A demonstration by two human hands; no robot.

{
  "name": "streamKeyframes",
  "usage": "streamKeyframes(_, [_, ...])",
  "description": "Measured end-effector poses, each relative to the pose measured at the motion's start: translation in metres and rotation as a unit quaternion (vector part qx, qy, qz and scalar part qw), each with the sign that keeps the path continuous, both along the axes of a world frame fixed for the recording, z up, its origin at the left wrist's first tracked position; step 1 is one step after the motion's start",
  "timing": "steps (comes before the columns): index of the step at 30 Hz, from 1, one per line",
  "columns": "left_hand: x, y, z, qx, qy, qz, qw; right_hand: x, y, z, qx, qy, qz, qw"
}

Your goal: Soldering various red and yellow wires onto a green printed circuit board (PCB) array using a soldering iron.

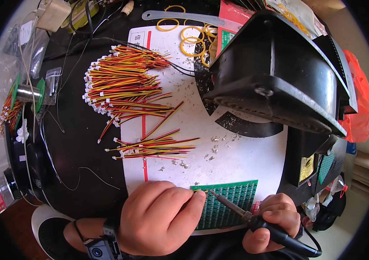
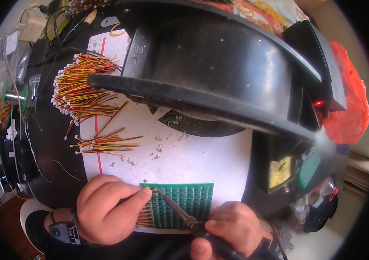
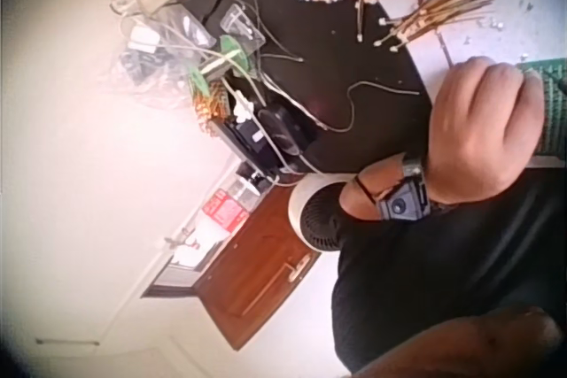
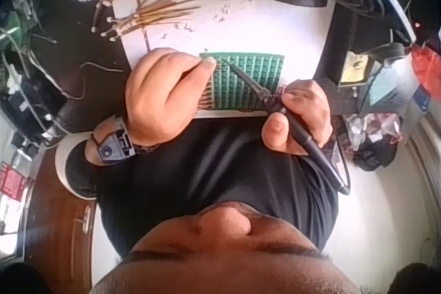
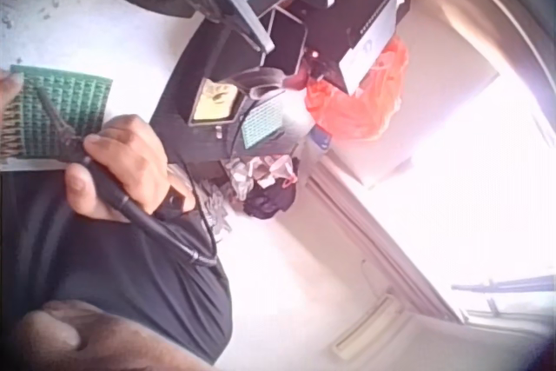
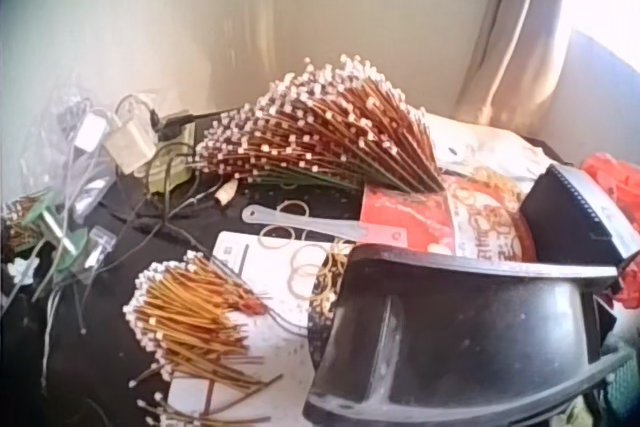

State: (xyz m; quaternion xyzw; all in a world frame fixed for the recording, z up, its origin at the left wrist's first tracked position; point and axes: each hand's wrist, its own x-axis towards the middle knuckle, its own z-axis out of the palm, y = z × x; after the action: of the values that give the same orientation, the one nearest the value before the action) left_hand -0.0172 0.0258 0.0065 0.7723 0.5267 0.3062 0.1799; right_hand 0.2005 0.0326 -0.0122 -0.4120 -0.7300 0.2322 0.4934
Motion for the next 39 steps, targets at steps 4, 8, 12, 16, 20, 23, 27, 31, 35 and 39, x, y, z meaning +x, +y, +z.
streamKeyframes(4, [-0.004,-0.003,-0.007,-0.002,-0.035,-0.004,0.999,0.000,0.001,0.000,-0.013,0.003,0.007,1.000])
streamKeyframes(8, [-0.004,-0.004,-0.008,-0.007,-0.034,0.001,0.999,0.001,0.001,-0.002,-0.021,0.011,0.018,1.000])
streamKeyframes(12, [-0.005,-0.003,-0.007,-0.009,-0.027,-0.010,1.000,0.003,0.001,-0.001,-0.022,0.008,0.023,0.999])
streamKeyframes(16, [-0.005,-0.004,-0.009,-0.007,-0.030,-0.013,0.999,0.001,0.001,-0.001,-0.022,0.004,0.017,1.000])
streamKeyframes(20, [-0.005,-0.005,-0.006,-0.007,-0.026,-0.012,1.000,0.001,0.000,0.000,-0.028,0.001,0.012,1.000])
streamKeyframes(23, [-0.006,-0.006,-0.006,0.000,-0.019,-0.015,1.000,0.001,0.000,0.002,-0.024,-0.005,0.017,1.000])
streamKeyframes(27, [-0.005,-0.004,-0.013,0.002,-0.025,-0.017,1.000,0.002,0.001,0.001,-0.035,-0.014,0.015,0.999])
streamKeyframes(31, [-0.006,-0.005,-0.007,0.001,-0.017,-0.017,1.000,0.003,-0.001,0.005,-0.040,-0.018,0.021,0.999])
streamKeyframes(35, [-0.003,0.000,-0.002,-0.010,-0.006,-0.019,1.000,0.004,-0.001,0.005,-0.050,-0.027,0.022,0.998])
streamKeyframes(39, [-0.003,-0.001,-0.002,-0.015,-0.003,-0.019,1.000,0.004,-0.001,0.005,-0.056,-0.025,0.024,0.998])
